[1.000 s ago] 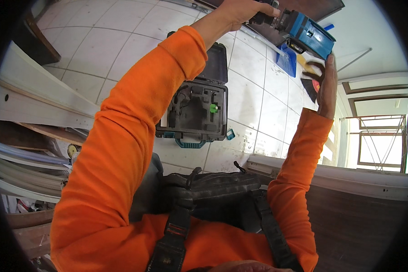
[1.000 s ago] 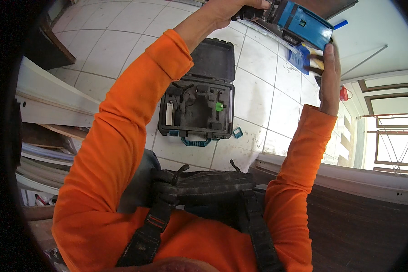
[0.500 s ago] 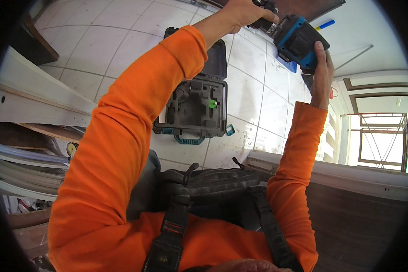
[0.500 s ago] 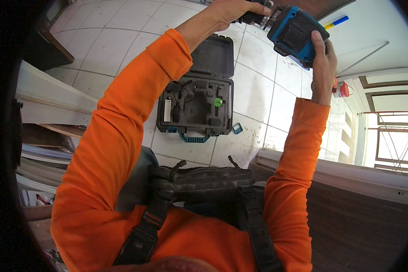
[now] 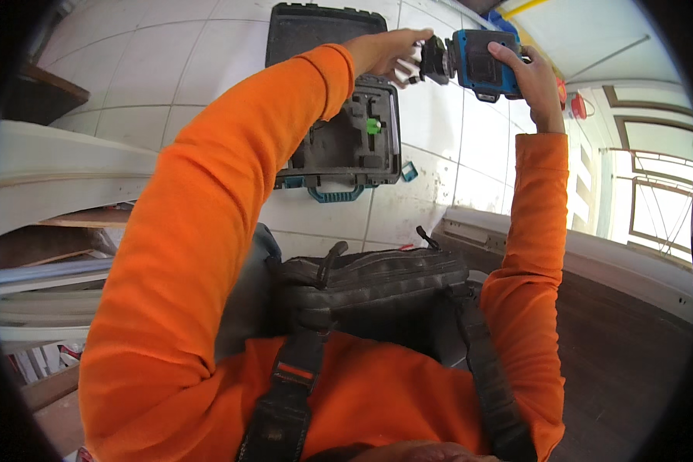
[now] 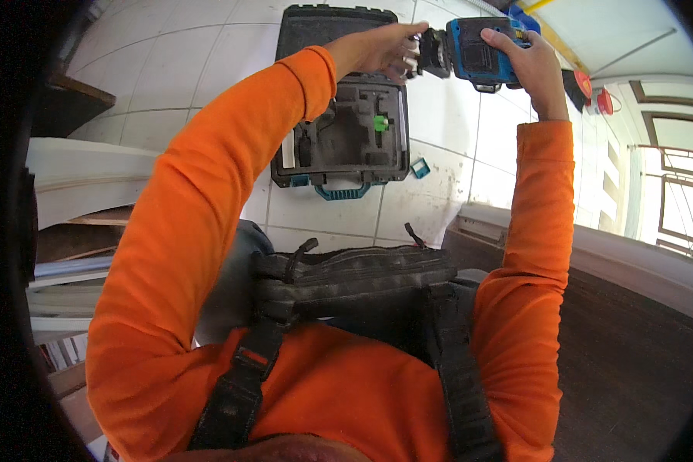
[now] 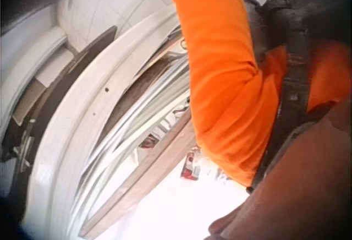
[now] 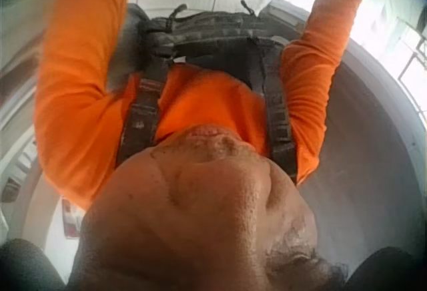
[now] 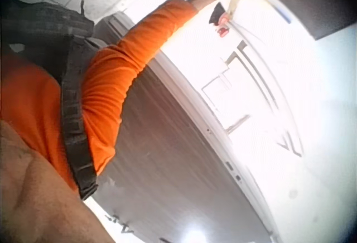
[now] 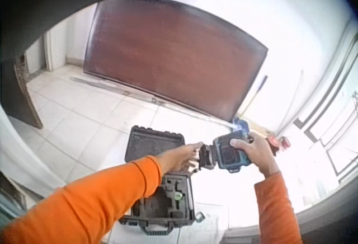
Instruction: The person opens a hard case and removes a laser level and battery. They insert the battery into the laser level, attach a mounting bracket, and activate the device, which projects a green laser line. The person then closes the case.
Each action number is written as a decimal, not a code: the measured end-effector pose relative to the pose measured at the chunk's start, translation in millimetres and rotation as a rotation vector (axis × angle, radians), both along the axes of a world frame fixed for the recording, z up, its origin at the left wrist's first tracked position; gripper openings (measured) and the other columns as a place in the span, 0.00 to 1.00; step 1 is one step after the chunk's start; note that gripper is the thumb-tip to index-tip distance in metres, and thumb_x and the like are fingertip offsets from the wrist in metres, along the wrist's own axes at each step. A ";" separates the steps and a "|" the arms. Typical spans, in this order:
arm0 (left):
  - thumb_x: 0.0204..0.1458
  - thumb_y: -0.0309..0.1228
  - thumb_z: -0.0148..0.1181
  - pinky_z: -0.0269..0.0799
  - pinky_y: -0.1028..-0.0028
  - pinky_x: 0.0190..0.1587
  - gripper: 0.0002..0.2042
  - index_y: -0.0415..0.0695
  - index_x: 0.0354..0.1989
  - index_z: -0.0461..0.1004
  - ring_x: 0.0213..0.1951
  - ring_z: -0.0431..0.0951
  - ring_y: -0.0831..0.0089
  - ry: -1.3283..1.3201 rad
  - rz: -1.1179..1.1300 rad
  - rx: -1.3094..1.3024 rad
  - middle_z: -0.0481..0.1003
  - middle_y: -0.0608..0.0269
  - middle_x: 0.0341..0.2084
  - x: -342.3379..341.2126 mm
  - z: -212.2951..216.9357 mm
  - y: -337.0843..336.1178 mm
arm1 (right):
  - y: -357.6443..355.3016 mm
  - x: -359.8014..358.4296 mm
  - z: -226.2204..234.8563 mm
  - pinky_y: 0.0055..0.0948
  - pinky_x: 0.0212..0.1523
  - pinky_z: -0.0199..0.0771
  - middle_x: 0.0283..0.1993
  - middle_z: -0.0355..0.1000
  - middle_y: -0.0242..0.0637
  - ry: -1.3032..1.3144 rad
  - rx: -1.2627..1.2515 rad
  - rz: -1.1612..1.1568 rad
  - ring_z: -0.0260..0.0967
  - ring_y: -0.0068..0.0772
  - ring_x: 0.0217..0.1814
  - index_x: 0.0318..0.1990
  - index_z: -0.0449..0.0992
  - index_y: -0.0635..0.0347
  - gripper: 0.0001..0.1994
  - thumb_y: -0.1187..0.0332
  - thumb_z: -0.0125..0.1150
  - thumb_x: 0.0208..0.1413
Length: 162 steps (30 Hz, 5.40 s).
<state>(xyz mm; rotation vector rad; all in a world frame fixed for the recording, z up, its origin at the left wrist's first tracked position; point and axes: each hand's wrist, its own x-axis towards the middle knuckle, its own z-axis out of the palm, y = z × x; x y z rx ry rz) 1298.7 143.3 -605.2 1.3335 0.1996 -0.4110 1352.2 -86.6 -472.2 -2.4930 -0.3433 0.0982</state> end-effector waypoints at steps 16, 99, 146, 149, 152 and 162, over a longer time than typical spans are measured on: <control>0.65 0.41 0.54 0.78 0.48 0.54 0.23 0.43 0.65 0.67 0.53 0.74 0.53 0.059 0.213 0.041 0.74 0.52 0.55 69.1 -73.0 161.9 | -86.9 26.2 -203.4 0.40 0.50 0.78 0.46 0.83 0.45 0.212 -0.633 -0.318 0.81 0.45 0.50 0.47 0.85 0.61 0.38 0.32 0.66 0.46; 0.48 0.31 0.66 0.79 0.59 0.33 0.13 0.43 0.41 0.73 0.35 0.81 0.57 -0.763 -0.623 1.268 0.73 0.58 0.35 -262.9 -134.5 64.2 | -65.3 -164.8 -281.7 0.23 0.19 0.55 0.23 0.59 0.23 1.209 0.402 -0.034 0.54 0.18 0.19 0.42 0.80 0.59 0.19 0.50 0.58 0.66; 0.53 0.16 0.65 0.68 0.78 0.55 0.17 0.44 0.34 0.59 0.51 0.72 0.77 -0.676 0.623 0.247 0.77 0.55 0.54 -124.0 -179.7 164.1 | -100.6 -133.0 -307.5 0.28 0.42 0.80 0.43 0.78 0.37 0.695 0.443 -0.109 0.76 0.27 0.41 0.52 0.77 0.62 0.15 0.79 0.54 0.58; 0.51 0.22 0.65 0.71 0.73 0.53 0.10 0.40 0.37 0.68 0.48 0.79 0.68 -0.564 0.625 0.786 0.80 0.52 0.47 -109.2 -181.4 175.3 | -108.9 -135.5 -307.7 0.28 0.40 0.80 0.41 0.78 0.37 0.687 0.383 -0.109 0.76 0.27 0.40 0.52 0.77 0.61 0.15 0.78 0.55 0.58; 0.48 0.29 0.66 0.73 0.66 0.50 0.15 0.39 0.44 0.77 0.45 0.81 0.59 -0.407 0.682 0.916 0.81 0.50 0.40 -78.6 -171.5 183.5 | -102.3 -140.5 -287.2 0.27 0.27 0.76 0.34 0.75 0.35 0.730 0.347 -0.124 0.74 0.25 0.30 0.51 0.79 0.61 0.16 0.78 0.54 0.56; 0.41 0.20 0.61 0.77 0.62 0.41 0.23 0.36 0.51 0.72 0.40 0.82 0.57 -0.152 0.718 0.720 0.80 0.45 0.38 -28.3 -176.6 202.4 | -88.4 -169.0 -293.8 0.27 0.19 0.62 0.26 0.64 0.28 1.237 0.302 -0.108 0.60 0.21 0.21 0.66 0.68 0.57 0.26 0.69 0.54 0.58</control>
